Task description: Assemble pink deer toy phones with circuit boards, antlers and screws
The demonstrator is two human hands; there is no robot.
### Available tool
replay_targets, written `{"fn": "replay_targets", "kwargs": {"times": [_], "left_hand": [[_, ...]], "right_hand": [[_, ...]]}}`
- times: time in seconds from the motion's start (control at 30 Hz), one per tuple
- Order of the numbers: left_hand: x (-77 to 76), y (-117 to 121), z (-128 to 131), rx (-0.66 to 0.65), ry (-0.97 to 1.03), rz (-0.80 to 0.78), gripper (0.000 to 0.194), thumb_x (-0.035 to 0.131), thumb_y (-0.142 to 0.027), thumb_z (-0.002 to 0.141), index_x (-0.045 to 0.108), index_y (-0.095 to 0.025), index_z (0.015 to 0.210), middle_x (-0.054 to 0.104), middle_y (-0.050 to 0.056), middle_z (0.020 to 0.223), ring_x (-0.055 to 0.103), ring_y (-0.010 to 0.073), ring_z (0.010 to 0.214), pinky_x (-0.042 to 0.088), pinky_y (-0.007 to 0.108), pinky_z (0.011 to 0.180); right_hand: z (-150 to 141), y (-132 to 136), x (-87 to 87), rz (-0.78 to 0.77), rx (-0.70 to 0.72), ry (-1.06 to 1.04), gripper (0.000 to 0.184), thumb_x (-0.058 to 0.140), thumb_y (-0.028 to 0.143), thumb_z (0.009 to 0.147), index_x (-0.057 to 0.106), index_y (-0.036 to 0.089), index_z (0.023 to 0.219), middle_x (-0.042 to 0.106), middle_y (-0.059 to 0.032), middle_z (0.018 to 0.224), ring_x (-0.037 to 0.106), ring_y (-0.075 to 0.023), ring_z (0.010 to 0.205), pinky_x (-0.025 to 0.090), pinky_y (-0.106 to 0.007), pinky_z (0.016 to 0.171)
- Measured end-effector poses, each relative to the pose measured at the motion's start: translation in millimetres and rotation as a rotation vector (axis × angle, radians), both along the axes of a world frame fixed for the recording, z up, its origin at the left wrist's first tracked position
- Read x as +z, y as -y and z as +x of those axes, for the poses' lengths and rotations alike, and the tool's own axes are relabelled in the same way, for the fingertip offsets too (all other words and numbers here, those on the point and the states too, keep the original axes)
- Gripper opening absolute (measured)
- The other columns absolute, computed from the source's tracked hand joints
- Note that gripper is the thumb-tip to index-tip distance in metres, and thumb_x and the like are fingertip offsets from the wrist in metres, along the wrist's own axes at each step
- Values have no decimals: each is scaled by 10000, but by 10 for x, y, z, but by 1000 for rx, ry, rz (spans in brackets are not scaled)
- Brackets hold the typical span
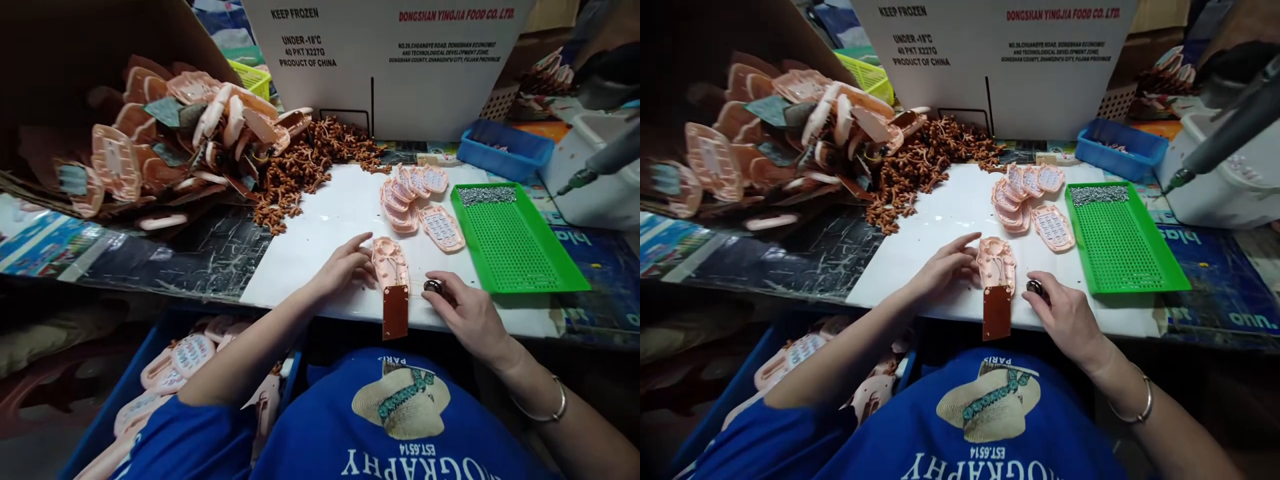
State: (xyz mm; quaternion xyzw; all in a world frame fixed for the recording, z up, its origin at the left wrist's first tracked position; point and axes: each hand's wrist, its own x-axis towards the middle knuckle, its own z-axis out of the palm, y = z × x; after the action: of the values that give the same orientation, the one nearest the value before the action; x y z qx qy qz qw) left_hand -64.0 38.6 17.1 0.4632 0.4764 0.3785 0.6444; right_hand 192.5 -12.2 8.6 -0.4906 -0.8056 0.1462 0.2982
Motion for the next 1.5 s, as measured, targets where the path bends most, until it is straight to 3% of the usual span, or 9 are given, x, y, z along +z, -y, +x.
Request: {"fn": "replay_targets", "kwargs": {"times": [0.17,0.3,0.43,0.73,0.93,1.1,1.2,1.37,1.5], "left_hand": [[35,187,85,75,-708,649,528,548,-413,902,491,-197,1380,602,113,1124,621,204,896,520,330,784],[-37,512,183,-74,-1002,845,721,600,-585,864,430,-159,1421,654,110,1021,645,263,919,531,373,771],[-116,689,191,-170,-1079,794,722,638,-527,876,394,-143,1437,687,71,926,657,224,809,523,339,711],[-9,611,94,-197,-636,393,612,674,-211,826,455,-239,1397,653,-25,883,546,96,625,437,246,637],[59,598,-7,-133,-308,244,429,620,-265,849,499,-201,1256,522,-43,784,502,101,674,415,231,636],[273,654,-317,-53,-485,284,312,581,-281,873,526,-193,1167,542,-18,833,522,124,752,420,248,671],[365,708,-416,-28,-600,330,261,525,-278,916,533,-203,1166,546,-17,841,528,120,739,430,252,679],[350,720,-339,61,-505,329,326,550,-295,925,532,-221,1242,557,-10,883,538,107,734,436,224,638],[212,675,-231,84,-387,316,339,563,-287,922,528,-208,1250,568,-4,917,541,96,731,441,223,648]], "right_hand": [[42,-5,-85,194,-63,339,236,552,370,983,703,193,1020,694,-40,841,661,-163,684,413,-273,583],[59,-18,-112,197,8,289,288,537,342,993,660,165,1184,673,-56,902,662,-176,792,451,-284,682],[19,-65,-120,176,66,286,234,539,325,991,667,184,1126,672,-43,900,659,-182,786,451,-304,681],[2,-78,-48,48,197,53,104,501,225,995,587,175,1020,632,-90,1022,614,-217,969,490,-356,860],[-154,-54,13,-341,365,-274,105,473,163,985,534,216,1053,648,-59,1124,622,-164,1035,493,-317,921],[-431,11,87,-484,555,-273,77,492,173,979,554,209,1007,652,-20,986,610,-143,889,501,-296,823],[-530,-5,142,-350,601,-236,75,482,169,987,552,196,989,639,-28,954,608,-143,879,513,-283,808],[-502,-294,212,175,494,-47,120,475,210,999,574,167,1051,644,-116,1072,613,-213,1017,528,-343,880],[-497,-651,163,270,423,173,193,451,243,1006,616,144,1011,657,-123,981,618,-236,907,530,-361,775]]}}
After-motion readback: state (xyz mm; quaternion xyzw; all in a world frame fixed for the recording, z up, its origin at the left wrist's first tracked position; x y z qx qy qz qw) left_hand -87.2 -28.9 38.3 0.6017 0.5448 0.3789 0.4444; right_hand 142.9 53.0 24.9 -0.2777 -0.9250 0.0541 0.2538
